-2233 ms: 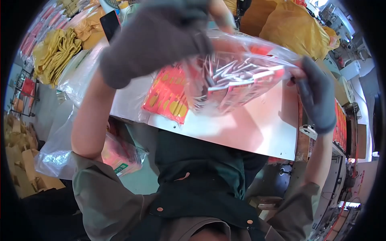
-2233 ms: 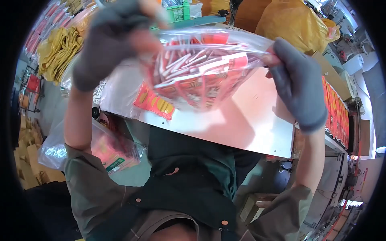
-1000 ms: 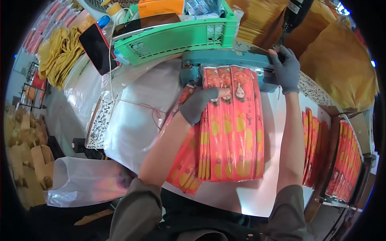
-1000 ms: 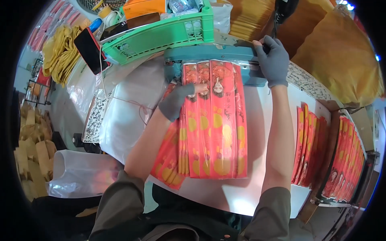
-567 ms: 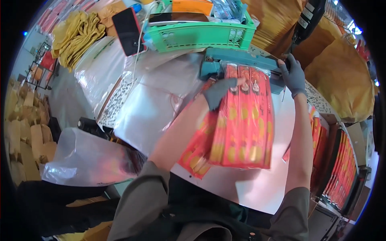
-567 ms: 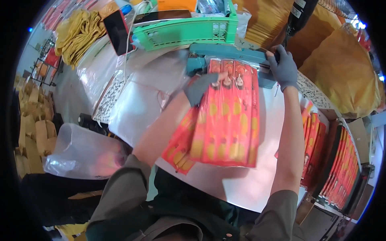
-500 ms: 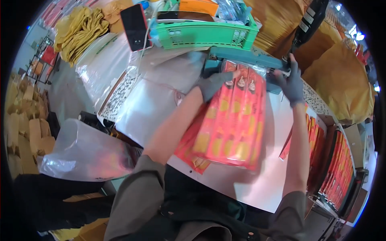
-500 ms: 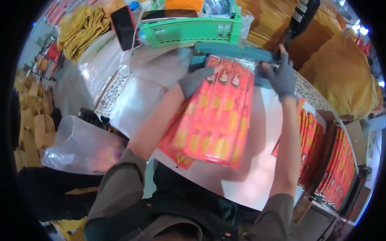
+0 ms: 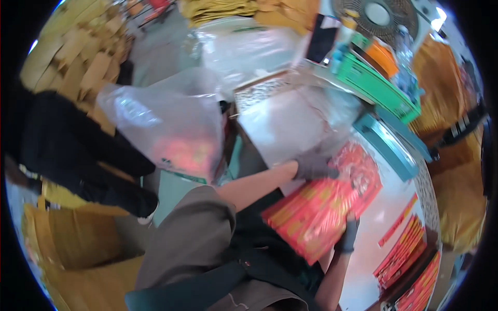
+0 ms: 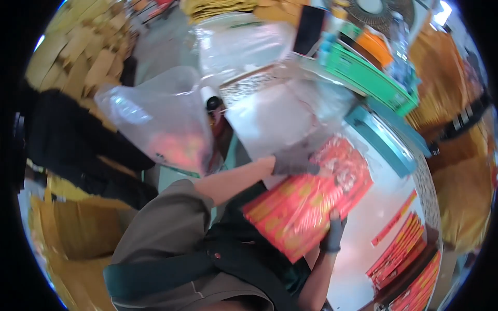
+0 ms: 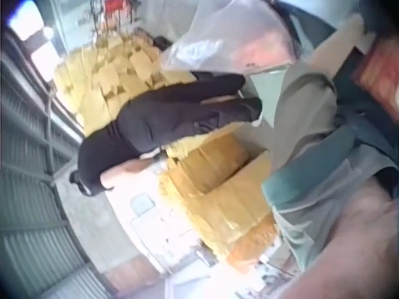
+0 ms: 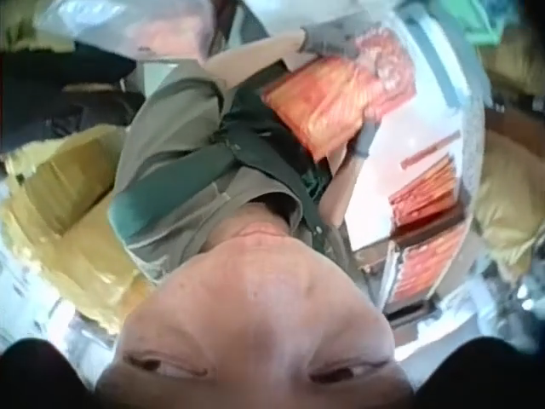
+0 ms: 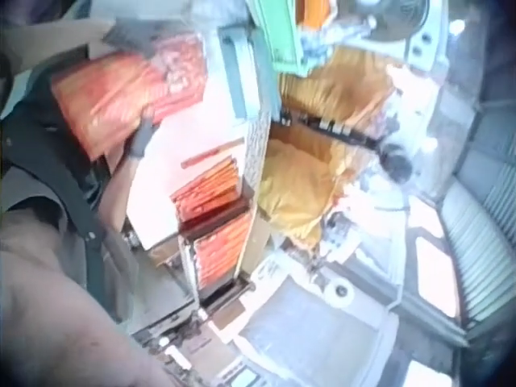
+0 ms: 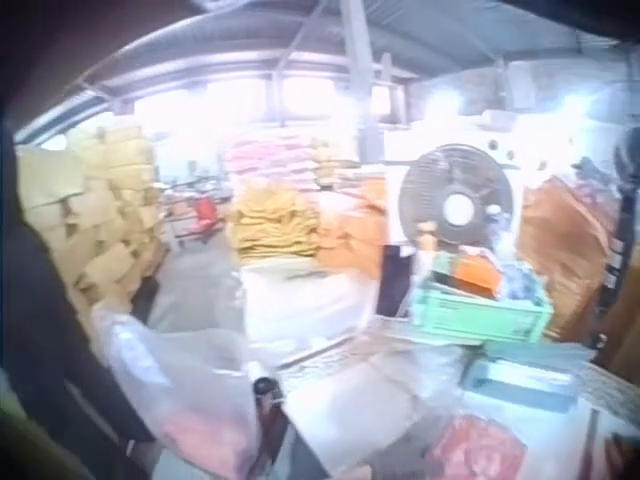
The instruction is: Organizing incense sticks into bundles and packaging them into plastic bags.
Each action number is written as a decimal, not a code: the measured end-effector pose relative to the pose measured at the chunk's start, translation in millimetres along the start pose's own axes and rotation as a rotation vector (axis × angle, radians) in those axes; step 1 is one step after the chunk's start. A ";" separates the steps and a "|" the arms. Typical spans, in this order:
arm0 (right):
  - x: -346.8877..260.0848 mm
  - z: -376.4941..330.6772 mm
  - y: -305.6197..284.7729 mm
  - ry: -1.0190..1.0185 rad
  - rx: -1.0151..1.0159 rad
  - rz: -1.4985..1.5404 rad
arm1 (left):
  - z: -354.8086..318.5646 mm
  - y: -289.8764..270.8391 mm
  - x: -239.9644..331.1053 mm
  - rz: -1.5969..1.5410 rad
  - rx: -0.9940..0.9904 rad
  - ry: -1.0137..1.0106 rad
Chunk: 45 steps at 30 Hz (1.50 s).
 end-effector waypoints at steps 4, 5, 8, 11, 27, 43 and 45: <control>22.2 -57.4 49.1 0.196 -0.196 0.286 | -68.7 9.5 -16.3 -0.383 -0.246 -0.101; 33.3 -66.5 62.3 0.208 -0.195 0.349 | -84.5 2.6 -19.1 -0.350 -0.250 -0.179; 63.5 -70.0 87.9 0.231 -0.205 0.381 | -138.9 -66.6 -4.8 0.099 0.017 -0.168; 37.9 -65.2 136.0 0.240 -0.267 0.453 | -232.6 -195.4 42.2 0.257 0.663 0.123; -145.2 71.2 443.9 -0.215 -0.739 0.331 | -429.5 -440.4 -78.3 0.585 0.981 -0.677; 26.2 -23.5 624.4 -1.192 -1.112 -1.002 | -446.2 -455.5 -104.5 0.062 0.896 -0.217; 104.1 2.2 602.2 -0.978 -1.043 -0.841 | -427.1 -445.9 -87.4 0.078 0.875 -0.151</control>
Point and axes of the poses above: each hand's wrist, its own z-axis towards the middle knuckle, its own y-axis out of the palm, x = y × z, the point moved 7 cm from there along z, towards the middle knuckle, and after that the axes turned 10 degrees about -y, right-handed, at the moved point
